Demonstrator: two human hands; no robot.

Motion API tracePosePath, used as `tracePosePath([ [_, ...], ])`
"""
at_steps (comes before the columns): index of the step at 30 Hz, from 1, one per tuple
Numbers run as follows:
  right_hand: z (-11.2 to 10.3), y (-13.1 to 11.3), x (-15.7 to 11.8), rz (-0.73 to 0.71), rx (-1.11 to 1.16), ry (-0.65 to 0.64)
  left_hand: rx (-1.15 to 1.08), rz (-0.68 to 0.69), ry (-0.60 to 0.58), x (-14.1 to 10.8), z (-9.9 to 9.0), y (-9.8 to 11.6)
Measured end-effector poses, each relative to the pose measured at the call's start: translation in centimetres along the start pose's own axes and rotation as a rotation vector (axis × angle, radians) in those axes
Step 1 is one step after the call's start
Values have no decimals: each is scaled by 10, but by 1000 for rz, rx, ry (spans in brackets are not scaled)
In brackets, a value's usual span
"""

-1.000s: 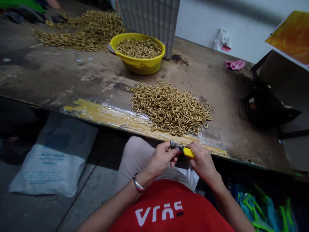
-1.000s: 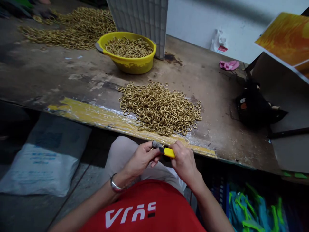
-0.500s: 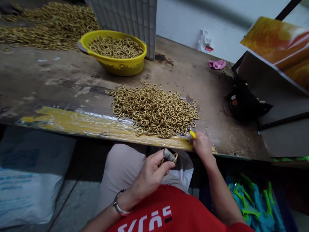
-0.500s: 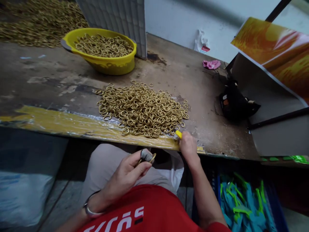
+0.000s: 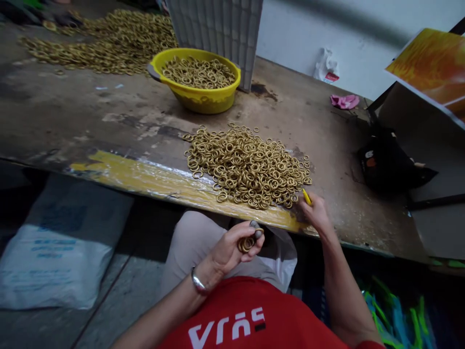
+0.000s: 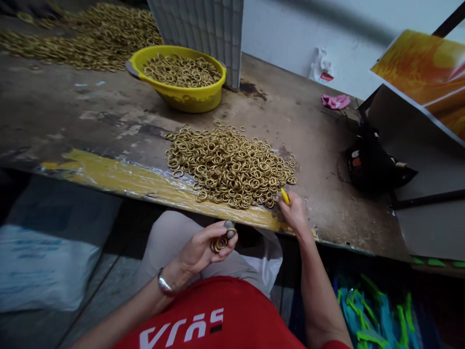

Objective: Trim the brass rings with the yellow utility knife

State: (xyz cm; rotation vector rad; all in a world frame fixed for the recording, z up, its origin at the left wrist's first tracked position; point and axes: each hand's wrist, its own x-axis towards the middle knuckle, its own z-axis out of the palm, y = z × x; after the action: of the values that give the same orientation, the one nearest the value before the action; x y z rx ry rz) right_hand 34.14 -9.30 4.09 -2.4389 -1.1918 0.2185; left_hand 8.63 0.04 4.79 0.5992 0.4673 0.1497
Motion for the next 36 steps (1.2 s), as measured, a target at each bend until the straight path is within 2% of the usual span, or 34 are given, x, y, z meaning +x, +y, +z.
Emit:
tracePosePath([
  [3, -1, -27, -24, 14, 449, -165, -7, -16, -1, 4, -2, 0],
  [5, -1, -48, -38, 90, 777, -287, 18, 14, 5, 6, -4, -2],
  [7, -1, -66, -47, 171, 971, -372, 48, 62, 9, 6, -7, -3],
  [12, 4, -85, -51, 262, 1155, -530, 171, 221, 63, -2, -8, -2],
  [18, 16, -93, -51, 353, 1242, -629, 598, 375, 250, -9, -2, -7],
  [21, 18, -97, -55, 341, 1196, -643, 711, 411, 293, -7, -3, -12],
  [23, 16, -97, -60, 250, 1081, -579, 659, 356, 301, -5, -5, -14],
  [26, 12, -90, -71, -27, 706, -376, 476, 240, 288, -4, -5, -13],
  [29, 10, -83, -84, -239, 299, -268, 381, 233, 287, -3, -3, -12],
  [32, 12, -82, -93, -291, 63, -256, 378, 256, 277, 0, -3, -15],
  [36, 17, -85, -92, -312, -108, -243, 441, 267, 280, -2, 0, -15],
])
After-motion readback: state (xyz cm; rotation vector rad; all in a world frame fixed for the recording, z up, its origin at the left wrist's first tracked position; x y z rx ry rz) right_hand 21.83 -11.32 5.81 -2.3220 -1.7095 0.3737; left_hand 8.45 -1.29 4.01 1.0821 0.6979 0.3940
